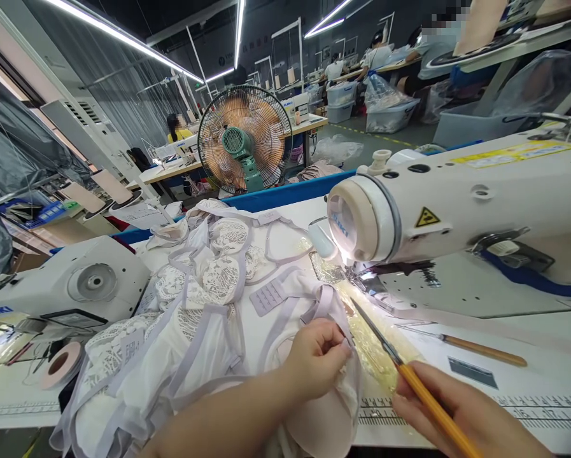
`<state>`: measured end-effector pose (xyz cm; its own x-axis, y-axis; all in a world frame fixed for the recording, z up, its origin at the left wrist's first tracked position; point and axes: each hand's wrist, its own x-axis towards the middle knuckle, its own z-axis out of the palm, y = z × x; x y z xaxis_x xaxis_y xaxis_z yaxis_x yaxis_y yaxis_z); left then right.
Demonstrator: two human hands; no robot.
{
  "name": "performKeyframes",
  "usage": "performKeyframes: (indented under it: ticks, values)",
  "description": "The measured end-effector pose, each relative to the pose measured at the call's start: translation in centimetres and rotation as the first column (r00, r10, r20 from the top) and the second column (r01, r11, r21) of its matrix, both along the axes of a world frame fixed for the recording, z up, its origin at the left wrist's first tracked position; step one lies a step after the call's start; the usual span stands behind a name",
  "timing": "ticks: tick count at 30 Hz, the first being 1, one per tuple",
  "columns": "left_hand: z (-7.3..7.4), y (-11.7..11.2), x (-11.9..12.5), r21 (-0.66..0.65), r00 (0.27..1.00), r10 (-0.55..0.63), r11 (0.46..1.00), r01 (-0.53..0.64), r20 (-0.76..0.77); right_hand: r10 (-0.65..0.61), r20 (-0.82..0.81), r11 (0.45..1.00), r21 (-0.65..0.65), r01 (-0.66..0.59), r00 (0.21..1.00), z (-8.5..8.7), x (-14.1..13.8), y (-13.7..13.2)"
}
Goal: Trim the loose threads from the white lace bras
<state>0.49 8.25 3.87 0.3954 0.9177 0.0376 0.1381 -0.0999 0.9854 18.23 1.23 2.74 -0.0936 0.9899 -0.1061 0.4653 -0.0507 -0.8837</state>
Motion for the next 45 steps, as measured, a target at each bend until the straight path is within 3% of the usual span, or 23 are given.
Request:
performKeyframes:
  ticks: [3, 7, 11, 14, 18, 23, 31, 36, 40, 45]
  values:
    - [-0.1, -0.2, -0.1, 0.089, 0.999, -0.027, 0.996, 0.029, -0.026, -0.037, -0.041, 0.999, 0.014, 0.038, 0.998, 2.3, -1.2, 2.6]
    - [0.0, -0.4, -0.1, 0.165, 0.998, -0.048, 0.985, 0.056, -0.051, 0.02, -0.041, 1.0, -0.022, -0.021, 0.999, 3.1, -2.5, 4.3]
    - [0.0, -0.4, -0.1, 0.123, 0.998, -0.054, 0.991, 0.057, -0.028, 0.078, -0.056, 0.997, -0.006, -0.079, 0.995, 2.7, -2.4, 4.5]
    - [0.1, -0.3, 0.0, 0.016, 0.999, -0.046, 0.999, 0.046, 0.015, 0.091, -0.146, 0.995, -0.031, -0.097, 0.985, 2.3, -2.1, 4.3]
    - [0.6, -0.1, 0.0, -0.156, 0.997, -0.018, 0.987, 0.03, 0.076, 0.02, -0.262, 0.996, -0.081, -0.042, 0.965, 1.5, -2.2, 3.9]
    - [1.3, 0.0, 0.2, -0.322, 0.991, 0.023, 0.946, 0.021, 0.131, -0.061, -0.319, 0.998, -0.045, 0.049, 0.946, 0.9, -2.8, 3.5]
    - [1.3, -0.1, 0.3, -0.48, 0.985, 0.02, 0.875, 0.065, 0.171, -0.103, -0.195, 0.986, 0.111, 0.127, 0.975, 0.4, -2.8, 3.4]
    - [1.0, 0.0, 0.2, -0.517, 0.982, 0.012, 0.851, 0.088, 0.188, -0.052, -0.07, 0.988, 0.144, 0.062, 0.996, -0.4, -2.4, 3.2]
    - [0.9, 0.0, 0.1, -0.513, 0.978, 0.015, 0.853, 0.097, 0.21, -0.076, -0.028, 0.987, 0.138, 0.079, 0.997, -0.8, -2.4, 3.1]
    - [0.7, -0.1, 0.0, -0.388, 0.989, -0.03, 0.918, 0.085, 0.145, -0.051, -0.216, 0.999, -0.002, 0.052, 0.975, -1.4, -1.7, 3.0]
